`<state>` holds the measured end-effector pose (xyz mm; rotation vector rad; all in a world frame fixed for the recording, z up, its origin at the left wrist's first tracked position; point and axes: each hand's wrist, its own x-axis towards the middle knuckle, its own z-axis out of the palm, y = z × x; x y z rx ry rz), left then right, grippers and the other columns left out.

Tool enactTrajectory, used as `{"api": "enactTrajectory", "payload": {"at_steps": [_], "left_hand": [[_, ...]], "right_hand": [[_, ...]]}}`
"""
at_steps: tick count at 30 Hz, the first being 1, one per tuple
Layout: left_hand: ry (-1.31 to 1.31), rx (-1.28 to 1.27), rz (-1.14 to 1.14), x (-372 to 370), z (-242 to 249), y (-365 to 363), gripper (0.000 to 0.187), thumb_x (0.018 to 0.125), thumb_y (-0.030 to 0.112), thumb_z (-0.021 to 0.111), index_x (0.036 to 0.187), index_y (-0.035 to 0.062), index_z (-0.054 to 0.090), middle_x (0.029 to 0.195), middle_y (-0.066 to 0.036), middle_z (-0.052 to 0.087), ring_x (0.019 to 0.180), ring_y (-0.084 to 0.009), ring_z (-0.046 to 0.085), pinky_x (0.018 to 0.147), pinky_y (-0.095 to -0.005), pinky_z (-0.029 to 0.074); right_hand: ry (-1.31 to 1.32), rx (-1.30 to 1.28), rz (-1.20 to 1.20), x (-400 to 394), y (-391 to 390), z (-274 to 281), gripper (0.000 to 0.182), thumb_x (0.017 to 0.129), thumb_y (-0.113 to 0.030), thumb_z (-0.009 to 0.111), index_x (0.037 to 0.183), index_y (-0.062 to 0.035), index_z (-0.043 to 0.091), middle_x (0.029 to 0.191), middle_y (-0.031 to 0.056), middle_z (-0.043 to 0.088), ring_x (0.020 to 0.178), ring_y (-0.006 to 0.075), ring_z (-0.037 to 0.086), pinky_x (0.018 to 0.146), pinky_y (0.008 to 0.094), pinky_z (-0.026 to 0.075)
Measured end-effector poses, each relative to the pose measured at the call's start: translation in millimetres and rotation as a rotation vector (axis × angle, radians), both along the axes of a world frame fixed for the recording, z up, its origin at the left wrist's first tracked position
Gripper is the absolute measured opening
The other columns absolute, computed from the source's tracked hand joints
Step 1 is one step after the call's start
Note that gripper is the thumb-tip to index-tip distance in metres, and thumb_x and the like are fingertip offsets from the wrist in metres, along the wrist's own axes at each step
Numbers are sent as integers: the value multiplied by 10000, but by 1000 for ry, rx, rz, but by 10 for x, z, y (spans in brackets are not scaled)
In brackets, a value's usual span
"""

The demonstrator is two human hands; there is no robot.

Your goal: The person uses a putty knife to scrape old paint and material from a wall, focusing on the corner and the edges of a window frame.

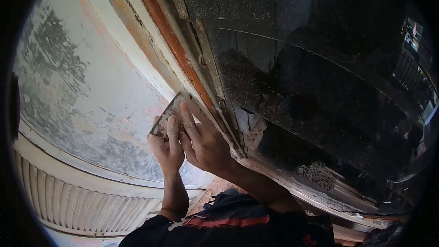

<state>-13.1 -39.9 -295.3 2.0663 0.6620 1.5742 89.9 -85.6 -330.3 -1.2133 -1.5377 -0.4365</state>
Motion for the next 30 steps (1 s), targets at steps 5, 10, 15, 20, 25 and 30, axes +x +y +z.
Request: {"api": "enactTrajectory", "payload": {"at_steps": [5, 10, 15, 20, 25, 30], "left_hand": [[9, -52, 17, 7, 192, 15, 243, 951, 93, 554, 781, -69, 616, 581, -54, 554, 564, -103, 434, 557, -266, 378], [16, -68, 20, -2, 109, -57, 242, 949, 91, 555, 778, -71, 613, 593, -66, 561, 562, -114, 437, 573, -274, 385], [63, -14, 31, -4, 244, -5, 233, 948, 87, 556, 791, -73, 620, 611, -76, 573, 572, -103, 447, 558, -266, 386], [20, -27, 27, 14, 185, -61, 226, 951, 80, 549, 810, -83, 618, 608, -72, 572, 578, -95, 442, 538, -263, 379], [-13, -34, 22, 38, 239, -31, 236, 955, 89, 552, 812, -85, 623, 613, -55, 574, 590, -88, 449, 533, -262, 377], [-69, -3, -24, 64, 199, 32, 188, 940, 61, 569, 826, -80, 618, 649, -95, 589, 549, -97, 502, 489, -275, 390]], "right_hand": [[153, -18, 102, -86, 39, 100, 622, 913, -144, 564, 1427, 107, 318, 1111, 321, 570, 801, 355, 619, 842, 438, 469], [-37, 24, -33, -34, -12, 41, 623, 916, -140, 559, 1430, 108, 308, 1208, 324, 523, 938, 413, 622, 872, 442, 470], [32, -4, -13, -56, -23, 202, 629, 918, -144, 556, 1433, 106, 296, 1109, 336, 563, 996, 442, 600, 875, 430, 474], [133, -22, 108, -50, -16, 76, 623, 924, -144, 554, 1434, 102, 296, 1041, 337, 579, 1047, 479, 576, 885, 450, 476], [28, 45, 0, -38, 5, 223, 616, 924, -148, 554, 1435, 90, 306, 1201, 343, 529, 1070, 496, 560, 897, 458, 472], [88, 55, 56, -23, 29, 219, 619, 922, -148, 553, 1439, 84, 303, 1255, 325, 515, 1099, 496, 548, 905, 455, 471]]}}
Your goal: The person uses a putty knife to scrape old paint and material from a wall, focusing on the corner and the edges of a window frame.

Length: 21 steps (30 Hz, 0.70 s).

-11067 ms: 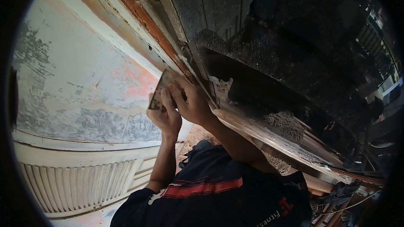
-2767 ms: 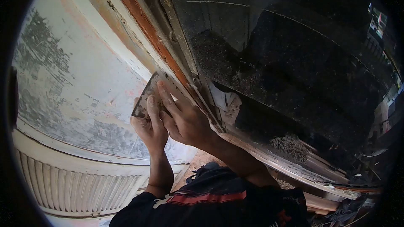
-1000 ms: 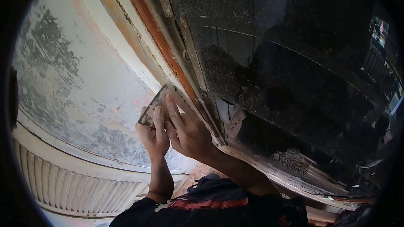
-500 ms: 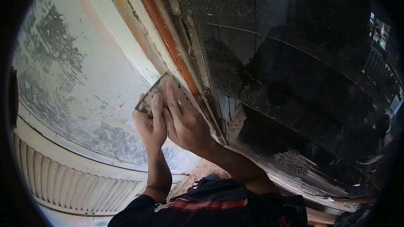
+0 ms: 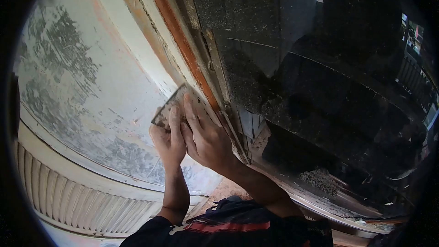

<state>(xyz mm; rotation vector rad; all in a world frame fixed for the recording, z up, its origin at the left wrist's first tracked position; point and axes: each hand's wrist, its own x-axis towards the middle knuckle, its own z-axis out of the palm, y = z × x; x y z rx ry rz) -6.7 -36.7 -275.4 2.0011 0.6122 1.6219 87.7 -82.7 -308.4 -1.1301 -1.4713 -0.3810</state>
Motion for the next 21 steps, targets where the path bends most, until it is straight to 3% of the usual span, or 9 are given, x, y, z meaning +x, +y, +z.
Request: {"api": "enactTrajectory", "payload": {"at_steps": [4, 6, 8, 10, 16, 17, 19, 21], "left_hand": [[-166, -132, -64, 37, -226, -14, 191, 952, 79, 567, 860, -76, 632, 671, -62, 616, 581, -73, 497, 493, -265, 394], [-125, -203, -90, -4, -232, -41, 192, 960, 91, 564, 889, -68, 645, 692, -32, 631, 600, -56, 487, 497, -251, 394], [-149, -126, -99, 2, -168, 51, 179, 953, 78, 563, 891, -67, 650, 658, -72, 630, 553, -82, 509, 490, -255, 400], [88, 89, -5, -46, -12, 32, 171, 944, 63, 555, 871, -63, 645, 626, -137, 618, 504, -153, 544, 488, -282, 413], [105, 89, 37, -74, -117, 11, 188, 939, 65, 534, 826, -48, 631, 644, -195, 612, 510, -294, 593, 493, -354, 435], [109, 83, 33, -74, -86, 17, 188, 939, 65, 534, 826, -48, 631, 644, -195, 612, 510, -294, 593, 493, -354, 435], [105, 113, 29, -45, 25, 31, 221, 964, 87, 510, 855, -65, 626, 622, -124, 599, 525, -137, 498, 510, -302, 409], [105, 126, 43, -28, 18, 0, 225, 965, 90, 509, 855, -67, 626, 620, -124, 599, 524, -138, 497, 509, -304, 405]], "right_hand": [[-3, -59, -8, -20, -29, -125, 618, 920, -142, 549, 1438, 86, 302, 1263, 336, 505, 1120, 501, 532, 917, 470, 460], [173, -93, 119, -52, -4, -81, 608, 923, -129, 534, 1439, 89, 298, 1274, 339, 496, 1150, 508, 509, 955, 483, 434], [175, -104, 110, -52, 27, -14, 605, 927, -125, 526, 1441, 90, 292, 1273, 340, 496, 1156, 509, 504, 965, 487, 426], [176, -113, 100, -56, 19, -19, 602, 931, -121, 519, 1444, 91, 285, 1273, 342, 496, 1162, 511, 498, 975, 490, 417], [76, -80, 37, -42, 21, -116, 616, 934, -127, 522, 1453, 86, 266, 1229, 351, 521, 1129, 502, 525, 935, 487, 442], [104, -77, 74, -34, 50, -80, 618, 935, -130, 523, 1454, 84, 265, 1228, 350, 522, 1120, 496, 536, 918, 479, 455], [127, -73, 107, -30, 48, -8, 619, 936, -132, 524, 1456, 81, 264, 1227, 350, 523, 1111, 489, 546, 900, 471, 468], [185, -174, 140, -29, 14, 53, 621, 939, -142, 529, 1456, 79, 265, 1232, 342, 525, 1100, 477, 560, 876, 461, 483]]}}
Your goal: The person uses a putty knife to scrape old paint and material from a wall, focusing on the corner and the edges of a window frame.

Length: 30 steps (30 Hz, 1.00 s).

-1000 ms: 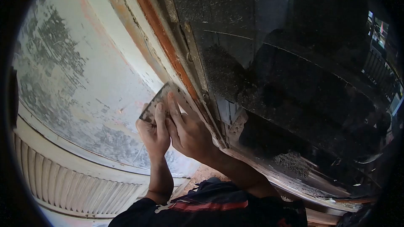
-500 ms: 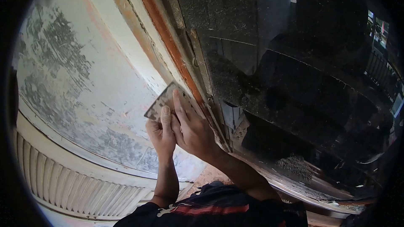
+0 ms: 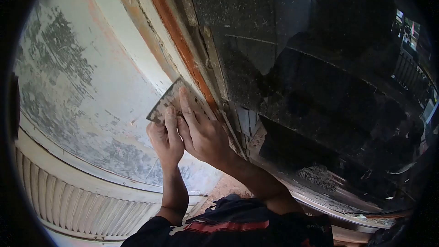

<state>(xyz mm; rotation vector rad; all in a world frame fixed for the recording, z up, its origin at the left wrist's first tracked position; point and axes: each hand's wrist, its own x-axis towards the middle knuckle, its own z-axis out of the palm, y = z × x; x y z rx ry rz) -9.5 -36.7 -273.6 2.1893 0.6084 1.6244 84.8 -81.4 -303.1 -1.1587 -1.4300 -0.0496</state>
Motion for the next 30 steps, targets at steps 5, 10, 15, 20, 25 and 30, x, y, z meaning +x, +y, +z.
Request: {"api": "enactTrajectory", "payload": {"at_steps": [5, 10, 15, 20, 25, 30], "left_hand": [[-40, -8, -2, 10, -100, -33, 276, 984, 116, 492, 818, -67, 616, 595, -94, 583, 542, -100, 462, 499, -290, 382], [-68, 3, -4, 25, 149, 33, 283, 983, 113, 493, 796, -65, 608, 588, -85, 578, 543, -92, 444, 495, -289, 382], [-45, -39, 41, 24, -4, -54, 283, 976, 114, 489, 775, -61, 585, 571, -143, 531, 503, -124, 445, 488, -311, 378], [-19, 2, 31, 17, 189, 21, 300, 984, 125, 486, 774, -64, 589, 545, -91, 533, 498, -111, 428, 477, -293, 366], [-41, -9, 10, 24, 91, -15, 299, 984, 125, 491, 790, -77, 597, 565, -79, 560, 521, -89, 429, 473, -285, 358], [47, -4, 33, -18, 144, 4, 207, 948, 73, 528, 804, -35, 628, 618, -184, 592, 499, -309, 579, 488, -356, 427]], "right_hand": [[-239, 223, -187, 65, 33, -57, 635, 935, -154, 530, 1461, 74, 258, 1174, 323, 563, 1041, 464, 587, 829, 459, 497], [-71, -33, -6, 44, 25, 139, 628, 931, -152, 530, 1454, 77, 269, 1255, 320, 519, 1101, 474, 550, 878, 467, 485], [-203, 190, -138, 81, 34, -22, 623, 929, -154, 534, 1451, 72, 279, 1222, 313, 546, 1069, 466, 572, 863, 459, 495], [-58, 54, -42, 25, 10, 163, 612, 932, -153, 528, 1449, 68, 287, 1254, 314, 529, 1084, 456, 573, 865, 459, 499], [-119, 155, -63, 67, 38, 82, 633, 926, -145, 535, 1464, 52, 266, 1117, 299, 594, 999, 453, 604, 816, 444, 514], [-101, 72, -98, 23, -14, 107, 644, 927, -139, 531, 1475, 43, 247, 956, 271, 631, 862, 443, 631, 795, 452, 512]]}}
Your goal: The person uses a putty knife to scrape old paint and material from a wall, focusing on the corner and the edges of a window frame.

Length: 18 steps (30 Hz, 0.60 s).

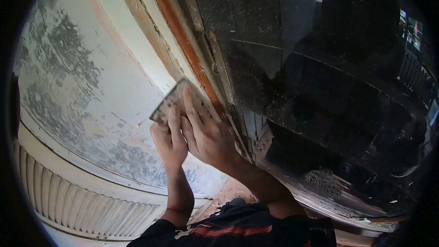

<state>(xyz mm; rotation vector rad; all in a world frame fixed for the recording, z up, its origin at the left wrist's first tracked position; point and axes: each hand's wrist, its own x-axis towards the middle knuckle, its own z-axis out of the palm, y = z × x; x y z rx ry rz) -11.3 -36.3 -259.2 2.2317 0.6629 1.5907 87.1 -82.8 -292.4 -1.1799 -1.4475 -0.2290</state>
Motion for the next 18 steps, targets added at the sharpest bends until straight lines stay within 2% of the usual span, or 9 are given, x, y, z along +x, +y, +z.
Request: {"api": "enactTrajectory", "payload": {"at_steps": [1, 2, 3, 5, 7, 9, 11, 15, 18], "left_hand": [[1, -6, 7, 5, 55, 8, 207, 948, 73, 528, 804, -35, 628, 618, -184, 592, 499, -309, 579, 488, -356, 427], [-11, 4, -10, 9, 104, 14, 199, 945, 66, 533, 805, -37, 629, 617, -184, 593, 498, -307, 582, 488, -356, 427], [-25, 18, -29, 1, 131, 19, 191, 941, 58, 537, 806, -39, 631, 616, -184, 595, 497, -305, 586, 488, -356, 428], [-36, 52, -48, 0, 0, 69, 175, 936, 49, 543, 826, -46, 640, 617, -188, 599, 495, -290, 590, 493, -351, 433], [-149, 11, -49, 62, -101, 45, 286, 978, 84, 510, 740, -57, 581, 556, -75, 535, 521, -88, 424, 471, -289, 340], [-157, 43, -65, 55, -85, 59, 275, 978, 88, 509, 762, -59, 592, 579, -82, 551, 547, -81, 434, 493, -277, 362], [-55, -13, -60, 18, 12, 53, 260, 978, 92, 506, 802, -65, 616, 608, -95, 575, 569, -90, 462, 526, -278, 399], [-78, 34, -72, 44, 49, 66, 260, 978, 90, 503, 802, -66, 615, 609, -95, 577, 568, -95, 464, 529, -285, 402], [-148, 74, -69, 96, -37, 77, 277, 975, 91, 507, 767, -70, 597, 585, -104, 570, 532, -102, 442, 500, -291, 379]], "right_hand": [[96, -150, 65, -19, -15, 69, 641, 929, -135, 525, 1477, 42, 245, 948, 269, 634, 849, 443, 635, 809, 466, 506], [2, 39, -10, -10, 83, 46, 637, 934, -141, 524, 1477, 43, 246, 971, 276, 631, 857, 440, 637, 785, 463, 511], [-2, 38, -4, -12, 107, 21, 637, 934, -141, 524, 1477, 43, 246, 971, 276, 631, 857, 440, 637, 785, 463, 511], [-6, 129, -2, 9, 129, -13, 641, 939, -152, 527, 1479, 43, 242, 834, 252, 609, 765, 419, 630, 702, 450, 511], [-101, 214, -88, 52, 183, -70, 641, 940, -155, 528, 1479, 44, 242, 844, 258, 610, 765, 416, 633, 685, 441, 513], [-190, 301, -181, 55, 178, -51, 641, 942, -158, 529, 1478, 45, 242, 854, 263, 611, 765, 413, 636, 669, 433, 515], [-18, 9, -30, 12, 92, -1, 638, 941, -147, 527, 1476, 51, 239, 880, 270, 622, 790, 418, 639, 680, 448, 512], [10, 18, 7, 30, 147, 14, 646, 939, -142, 530, 1476, 57, 230, 822, 254, 617, 741, 405, 632, 636, 450, 498], [-52, 272, -50, 37, 212, -51, 646, 943, -144, 527, 1481, 47, 225, 731, 229, 583, 652, 386, 614, 585, 451, 483]]}}
